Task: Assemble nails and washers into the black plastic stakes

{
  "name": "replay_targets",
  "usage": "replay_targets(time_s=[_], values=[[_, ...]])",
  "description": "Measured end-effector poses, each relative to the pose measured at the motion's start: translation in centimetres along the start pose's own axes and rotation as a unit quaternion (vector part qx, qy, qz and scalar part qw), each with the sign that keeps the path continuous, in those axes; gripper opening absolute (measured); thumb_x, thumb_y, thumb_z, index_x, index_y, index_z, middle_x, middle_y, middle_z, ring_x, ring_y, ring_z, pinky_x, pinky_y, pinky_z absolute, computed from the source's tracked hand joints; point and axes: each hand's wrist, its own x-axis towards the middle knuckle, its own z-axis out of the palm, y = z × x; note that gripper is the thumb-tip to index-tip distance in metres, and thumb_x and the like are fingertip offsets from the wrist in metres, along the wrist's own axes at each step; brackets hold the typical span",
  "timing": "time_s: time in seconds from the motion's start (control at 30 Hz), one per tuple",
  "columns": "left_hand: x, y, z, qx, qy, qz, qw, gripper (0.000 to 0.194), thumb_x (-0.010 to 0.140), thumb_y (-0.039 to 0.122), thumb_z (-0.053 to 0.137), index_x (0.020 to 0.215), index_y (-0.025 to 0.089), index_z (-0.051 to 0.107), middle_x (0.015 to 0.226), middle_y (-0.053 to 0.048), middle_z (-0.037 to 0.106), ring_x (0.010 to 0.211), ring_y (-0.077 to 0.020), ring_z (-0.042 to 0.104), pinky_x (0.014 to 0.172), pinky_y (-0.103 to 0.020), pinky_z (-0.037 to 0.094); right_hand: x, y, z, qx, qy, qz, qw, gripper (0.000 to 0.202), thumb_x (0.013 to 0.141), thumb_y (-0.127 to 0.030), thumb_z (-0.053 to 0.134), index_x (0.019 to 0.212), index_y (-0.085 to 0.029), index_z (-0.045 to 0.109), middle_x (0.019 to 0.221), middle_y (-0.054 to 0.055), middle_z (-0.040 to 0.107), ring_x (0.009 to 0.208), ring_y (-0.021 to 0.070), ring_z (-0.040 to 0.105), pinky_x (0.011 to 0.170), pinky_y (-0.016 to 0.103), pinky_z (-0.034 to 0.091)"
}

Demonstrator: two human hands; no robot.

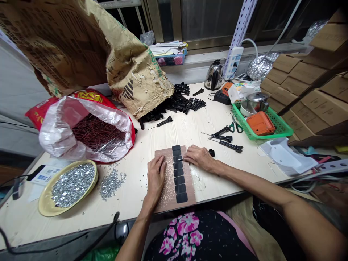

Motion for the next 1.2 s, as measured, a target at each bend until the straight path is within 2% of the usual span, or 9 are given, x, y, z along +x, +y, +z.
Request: replay_targets(time_s=[0.23,0.37,0.5,0.6,0.7,0.8,0.9,1.03,1.2], values=[[0.0,-0.1,0.1,-0.002,0.002,0.006,1.000,0.036,0.089,0.031,0.044,0.116,0.016,0.062,0.115,-0.013,0.062,0.109,-0.0258,0.051,0.097,-0.045,0.041,-2.1,-1.5,1.1,-0.004,-0.025,-0.119,0.993,0.028,0.096,-0.026,0.041,0.084,-0.017,0.065,0.078,0.003,0.060,0.075,0.0137,0.049,0.055,0.023,0.038],[0.0,0.1,0.1,0.000,0.005,0.000,1.000,0.035,0.089,0.032,0.044,0.115,0.018,0.062,0.115,-0.012,0.062,0.110,-0.0262,0.051,0.097,-0.045,0.041,-0.2,0.5,0.9,0.026,0.008,-0.036,0.999,0.028,0.094,-0.035,0.045,0.088,-0.016,0.065,0.083,0.004,0.061,0.077,0.0128,0.050,0.055,0.022,0.040],[0.0,0.2,0.0,-0.005,0.003,-0.001,1.000,0.035,0.089,0.032,0.044,0.115,0.018,0.063,0.116,-0.011,0.062,0.110,-0.0261,0.051,0.097,-0.045,0.041,1.9,1.8,0.4,-0.011,0.022,0.007,1.000,0.024,0.094,-0.031,0.046,0.088,-0.015,0.064,0.083,0.005,0.059,0.079,0.0141,0.050,0.055,0.023,0.041],[0.0,0.2,0.0,0.001,0.005,0.001,1.000,0.035,0.088,0.031,0.044,0.115,0.019,0.062,0.116,-0.011,0.062,0.110,-0.0264,0.051,0.096,-0.045,0.041,-0.6,-0.9,0.6,-0.001,-0.005,-0.075,0.997,0.025,0.095,-0.018,0.040,0.082,-0.017,0.061,0.074,0.001,0.055,0.069,0.0113,0.047,0.050,0.021,0.038],[0.0,-0.1,0.2,0.008,0.002,0.012,1.000,0.035,0.089,0.031,0.044,0.116,0.017,0.061,0.116,-0.012,0.062,0.109,-0.0260,0.051,0.096,-0.044,0.041,-4.5,-4.2,0.8,0.033,-0.053,-0.257,0.964,0.025,0.094,-0.013,0.038,0.081,-0.019,0.058,0.072,-0.001,0.053,0.069,0.0107,0.048,0.049,0.021,0.036],[0.0,-0.2,0.2,0.012,0.001,0.020,1.000,0.036,0.090,0.030,0.043,0.117,0.015,0.061,0.118,-0.014,0.061,0.110,-0.0259,0.050,0.097,-0.045,0.041,-4.8,-4.2,0.3,0.068,-0.029,-0.182,0.980,0.024,0.096,-0.020,0.039,0.083,-0.017,0.058,0.074,0.001,0.054,0.067,0.0103,0.048,0.049,0.020,0.037],[-0.1,-0.1,0.2,0.011,0.001,0.018,1.000,0.036,0.090,0.030,0.043,0.116,0.015,0.061,0.117,-0.013,0.061,0.110,-0.0261,0.050,0.097,-0.045,0.041,-1.9,-1.5,-0.5,0.086,-0.002,-0.077,0.993,0.025,0.095,-0.029,0.042,0.088,-0.015,0.060,0.082,0.004,0.057,0.075,0.0123,0.051,0.057,0.022,0.043],[0.0,0.1,0.0,0.011,0.001,0.012,1.000,0.036,0.089,0.030,0.043,0.116,0.014,0.061,0.116,-0.014,0.062,0.110,-0.0262,0.050,0.097,-0.044,0.040,0.6,0.6,-0.8,0.084,-0.012,-0.052,0.995,0.024,0.095,-0.031,0.043,0.090,-0.016,0.062,0.085,0.004,0.058,0.079,0.0128,0.052,0.063,0.023,0.043],[0.0,-0.2,0.1,0.000,0.003,0.016,1.000,0.034,0.090,0.030,0.044,0.116,0.018,0.061,0.116,-0.011,0.062,0.110,-0.0255,0.051,0.097,-0.045,0.041,0.5,0.3,-0.2,0.089,-0.016,-0.017,0.996,0.025,0.095,-0.031,0.043,0.090,-0.016,0.062,0.088,0.005,0.058,0.082,0.0132,0.052,0.068,0.024,0.042]])
